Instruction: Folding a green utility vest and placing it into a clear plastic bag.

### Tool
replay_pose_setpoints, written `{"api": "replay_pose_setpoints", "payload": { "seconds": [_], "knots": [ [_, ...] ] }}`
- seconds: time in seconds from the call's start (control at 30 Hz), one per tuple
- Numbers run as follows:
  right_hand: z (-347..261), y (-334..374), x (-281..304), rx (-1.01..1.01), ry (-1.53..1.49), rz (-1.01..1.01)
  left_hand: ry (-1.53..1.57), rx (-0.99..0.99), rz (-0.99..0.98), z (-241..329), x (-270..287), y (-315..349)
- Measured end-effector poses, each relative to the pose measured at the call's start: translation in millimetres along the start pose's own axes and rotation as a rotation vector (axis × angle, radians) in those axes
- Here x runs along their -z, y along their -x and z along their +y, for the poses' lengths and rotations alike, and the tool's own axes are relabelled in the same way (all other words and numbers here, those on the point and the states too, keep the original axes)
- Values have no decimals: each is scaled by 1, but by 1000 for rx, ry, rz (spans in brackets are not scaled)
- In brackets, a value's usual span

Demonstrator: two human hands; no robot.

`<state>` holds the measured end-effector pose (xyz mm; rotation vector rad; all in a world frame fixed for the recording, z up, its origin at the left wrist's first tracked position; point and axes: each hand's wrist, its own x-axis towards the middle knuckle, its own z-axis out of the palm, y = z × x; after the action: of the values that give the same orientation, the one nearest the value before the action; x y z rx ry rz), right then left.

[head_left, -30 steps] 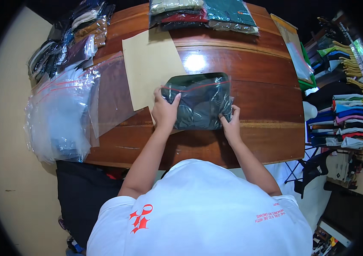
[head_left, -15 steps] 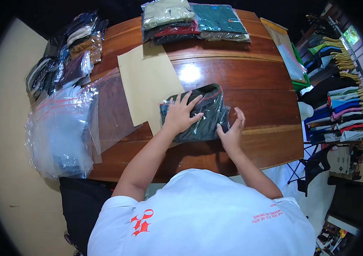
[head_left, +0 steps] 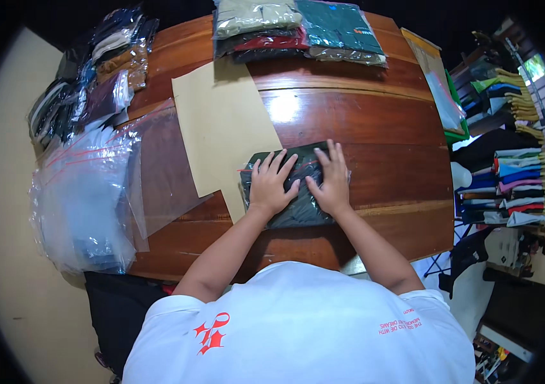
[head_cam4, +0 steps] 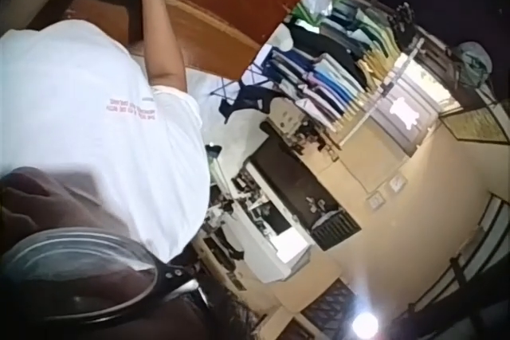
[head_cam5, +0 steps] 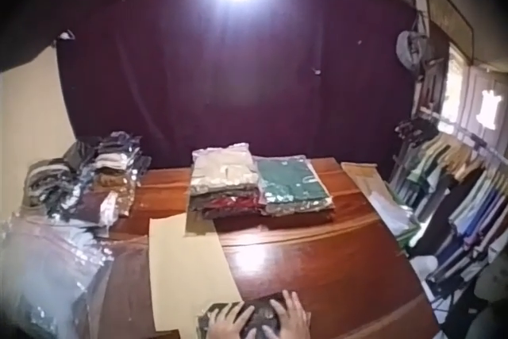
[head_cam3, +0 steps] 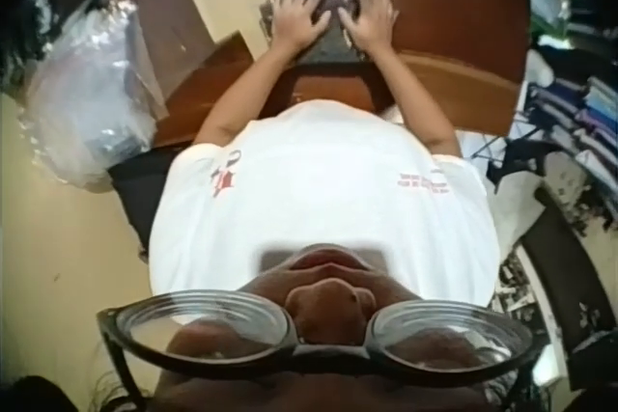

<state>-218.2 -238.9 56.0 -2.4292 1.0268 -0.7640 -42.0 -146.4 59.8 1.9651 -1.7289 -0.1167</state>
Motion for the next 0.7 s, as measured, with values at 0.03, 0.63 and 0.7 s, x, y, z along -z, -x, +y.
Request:
{"api": "replay_pose_setpoints", "payload": {
  "seconds": [0.03, 0.63, 0.7],
  "knots": [
    [6, -1, -2, -12, -120, 98, 10, 2, 36, -1, 0, 1],
    [-52, 55, 127, -237, -1120, 263, 162, 1, -41, 25, 166, 28],
    [-53, 60, 139, -247, -1134, 303, 247, 459, -457, 15, 186, 39]
  ]
}}
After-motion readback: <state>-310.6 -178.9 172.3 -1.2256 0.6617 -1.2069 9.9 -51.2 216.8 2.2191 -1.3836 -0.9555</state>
